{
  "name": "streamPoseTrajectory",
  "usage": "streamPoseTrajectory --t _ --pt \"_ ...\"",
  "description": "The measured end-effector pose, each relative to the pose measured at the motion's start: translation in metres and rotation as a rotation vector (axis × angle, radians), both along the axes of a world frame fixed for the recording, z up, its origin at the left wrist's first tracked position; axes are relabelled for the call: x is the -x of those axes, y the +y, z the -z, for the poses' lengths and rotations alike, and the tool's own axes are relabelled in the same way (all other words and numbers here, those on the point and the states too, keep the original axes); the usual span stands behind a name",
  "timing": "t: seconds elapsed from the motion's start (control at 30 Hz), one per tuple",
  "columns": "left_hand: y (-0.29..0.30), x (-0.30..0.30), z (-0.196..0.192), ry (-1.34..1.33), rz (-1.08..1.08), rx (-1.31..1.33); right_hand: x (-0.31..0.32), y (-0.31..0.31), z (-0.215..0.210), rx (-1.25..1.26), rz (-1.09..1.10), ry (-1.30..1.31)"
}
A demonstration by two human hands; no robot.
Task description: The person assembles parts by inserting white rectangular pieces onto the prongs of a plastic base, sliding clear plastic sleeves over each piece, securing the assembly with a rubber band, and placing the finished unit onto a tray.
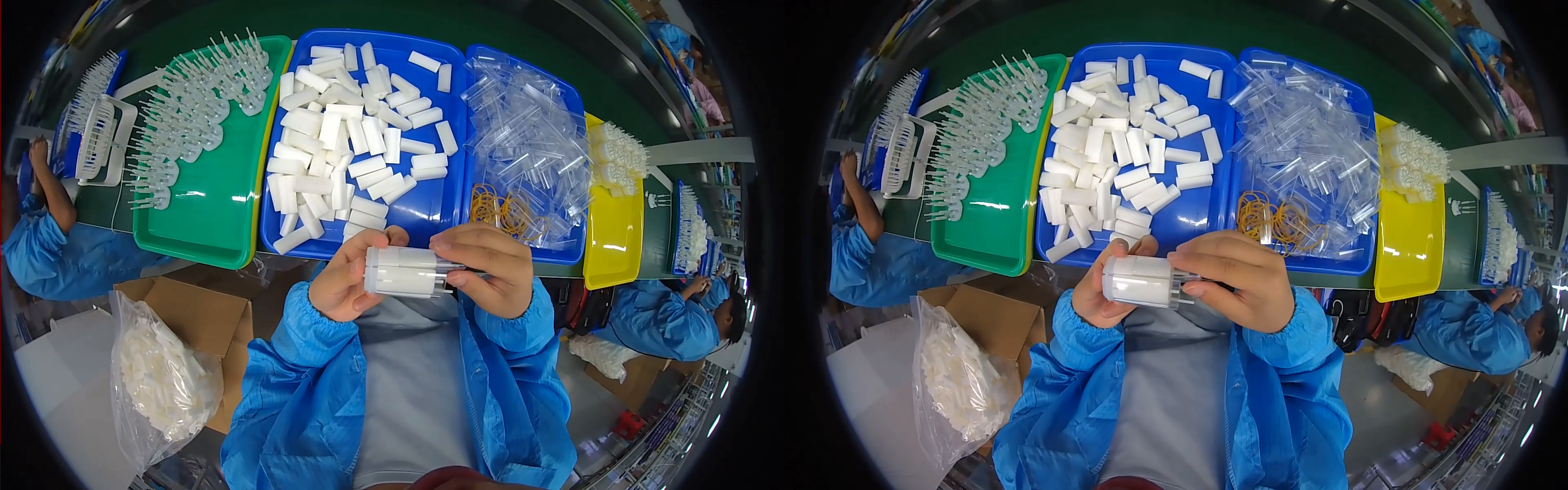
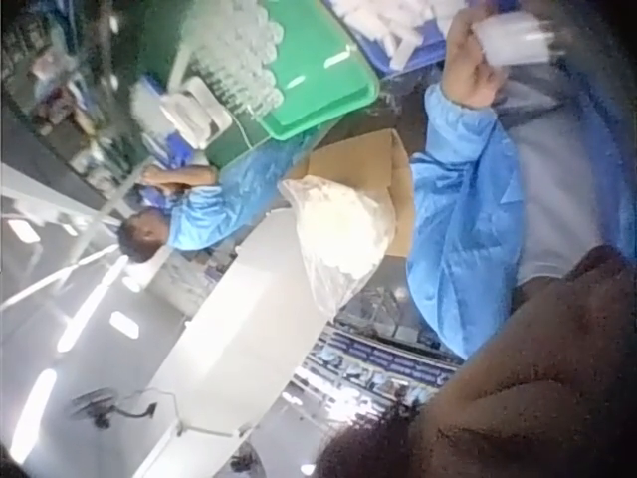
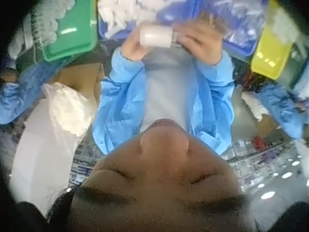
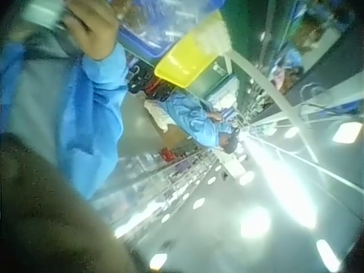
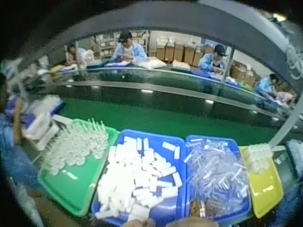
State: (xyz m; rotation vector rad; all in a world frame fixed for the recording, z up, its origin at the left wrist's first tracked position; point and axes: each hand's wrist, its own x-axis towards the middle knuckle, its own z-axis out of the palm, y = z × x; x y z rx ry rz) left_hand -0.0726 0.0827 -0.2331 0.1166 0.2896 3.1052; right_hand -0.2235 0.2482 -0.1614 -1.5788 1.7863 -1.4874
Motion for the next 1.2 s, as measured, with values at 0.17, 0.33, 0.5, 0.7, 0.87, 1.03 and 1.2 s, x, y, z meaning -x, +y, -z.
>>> streamPoseTrajectory --t 0.17,0.33,0.5,0.7,0.87,1.03,1.2 --pt "-0.003 -0.002 0.005 0.020 0.056 -0.048 -0.001 0.003 -0.002 -0.037 -0.038 -0.055" --pt "0.003 -0.001 0.004 0.022 0.064 -0.059 0.001 -0.001 -0.002 -0.015 -0.059 -0.063" --pt "0.007 -0.003 -0.002 -0.073 -0.002 -0.019 -0.002 -0.003 0.005 0.014 -0.098 -0.178" --pt "0.008 -0.009 -0.005 -0.013 -0.026 0.215 -0.004 -0.010 0.030 0.197 -0.319 -0.587" --pt "0.016 0.000 -0.015 0.040 0.049 -0.024 -0.010 -0.009 0.028 0.202 -0.315 -0.778" --pt "0.016 0.000 -0.009 0.015 0.050 -0.042 -0.020 -0.006 0.029 0.227 -0.310 -0.800" --pt "0.010 -0.006 0.012 0.061 0.093 -0.029 -0.019 -0.006 0.014 0.114 -0.340 -0.662"
